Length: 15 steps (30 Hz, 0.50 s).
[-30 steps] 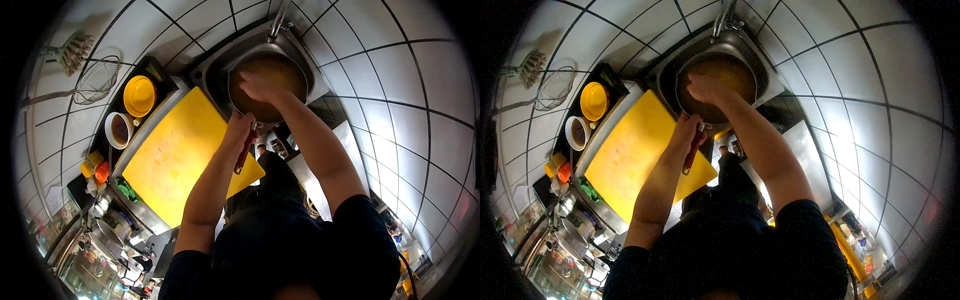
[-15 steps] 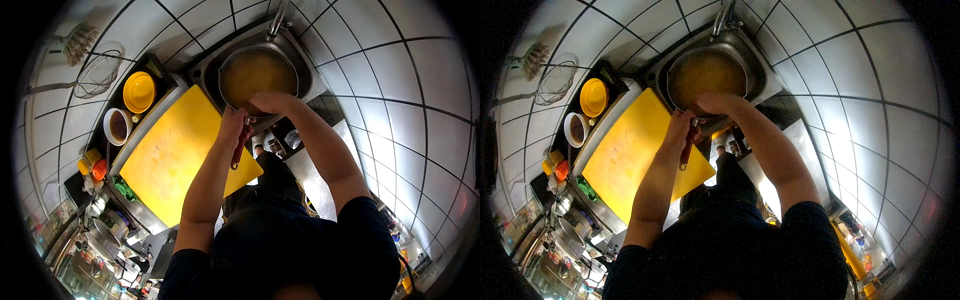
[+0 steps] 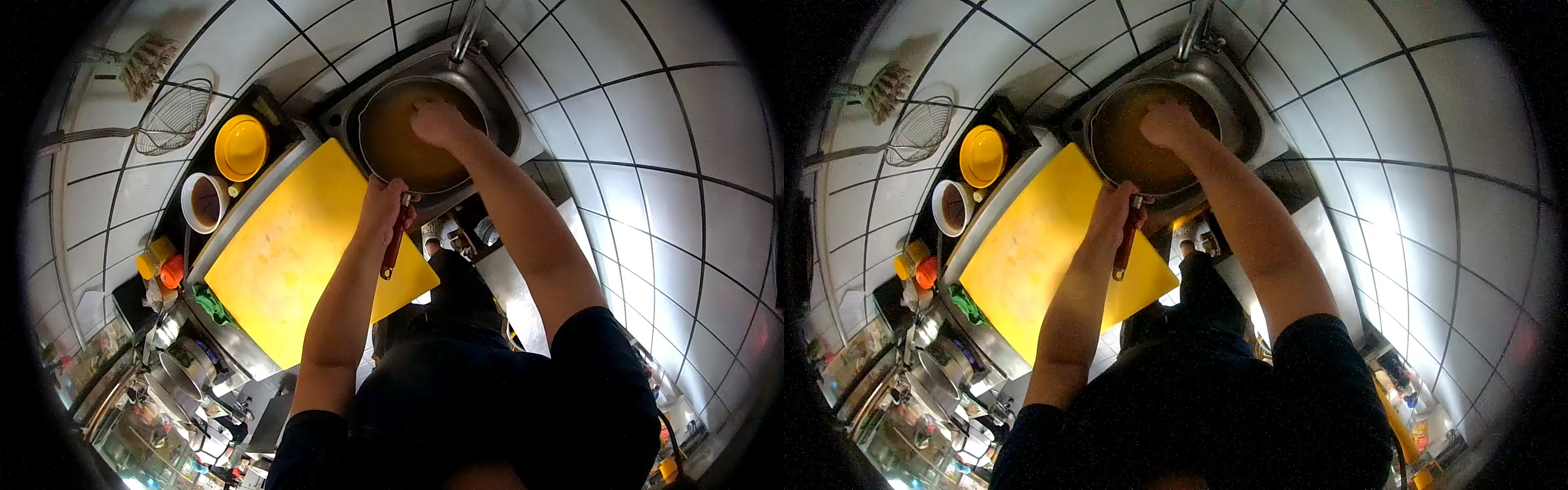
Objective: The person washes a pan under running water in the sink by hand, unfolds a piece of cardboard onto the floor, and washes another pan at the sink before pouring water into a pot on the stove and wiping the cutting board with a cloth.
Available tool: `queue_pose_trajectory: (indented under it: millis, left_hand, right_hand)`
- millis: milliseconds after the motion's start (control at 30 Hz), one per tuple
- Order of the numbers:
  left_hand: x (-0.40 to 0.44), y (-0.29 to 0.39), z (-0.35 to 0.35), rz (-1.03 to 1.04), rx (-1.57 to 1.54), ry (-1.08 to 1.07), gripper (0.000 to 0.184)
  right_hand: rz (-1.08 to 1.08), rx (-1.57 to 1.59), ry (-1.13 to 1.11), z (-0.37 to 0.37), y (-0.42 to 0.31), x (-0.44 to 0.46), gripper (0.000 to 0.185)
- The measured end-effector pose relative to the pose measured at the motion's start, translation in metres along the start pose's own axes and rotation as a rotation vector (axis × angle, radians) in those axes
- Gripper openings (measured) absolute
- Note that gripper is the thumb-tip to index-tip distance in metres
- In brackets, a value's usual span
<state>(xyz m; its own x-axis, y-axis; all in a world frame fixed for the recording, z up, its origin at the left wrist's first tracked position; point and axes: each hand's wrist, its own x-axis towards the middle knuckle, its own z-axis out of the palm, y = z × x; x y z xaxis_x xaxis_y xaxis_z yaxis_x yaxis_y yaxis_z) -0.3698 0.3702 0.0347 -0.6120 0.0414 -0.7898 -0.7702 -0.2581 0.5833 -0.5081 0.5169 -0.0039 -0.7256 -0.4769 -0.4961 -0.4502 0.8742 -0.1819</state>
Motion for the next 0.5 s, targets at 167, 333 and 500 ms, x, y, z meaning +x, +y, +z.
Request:
queue_pose_trajectory:
  millis: [167, 333, 500]
  left_hand:
    - [-0.002, 0.0, 0.0, 0.022, -0.03, 0.024, 0.021]
    - [0.005, -0.006, -0.006, 0.039, -0.049, 0.001, 0.018]
    - [0.004, -0.003, -0.01, 0.032, -0.072, -0.026, 0.021]
  right_hand:
    - [-0.104, 0.003, 0.082, 0.009, -0.029, 0.017, 0.037]
    - [-0.204, 0.075, 0.251, 0.008, -0.058, -0.005, 0.035]
    - [-0.435, 0.058, 0.023, 0.023, -0.056, -0.007, 0.034]
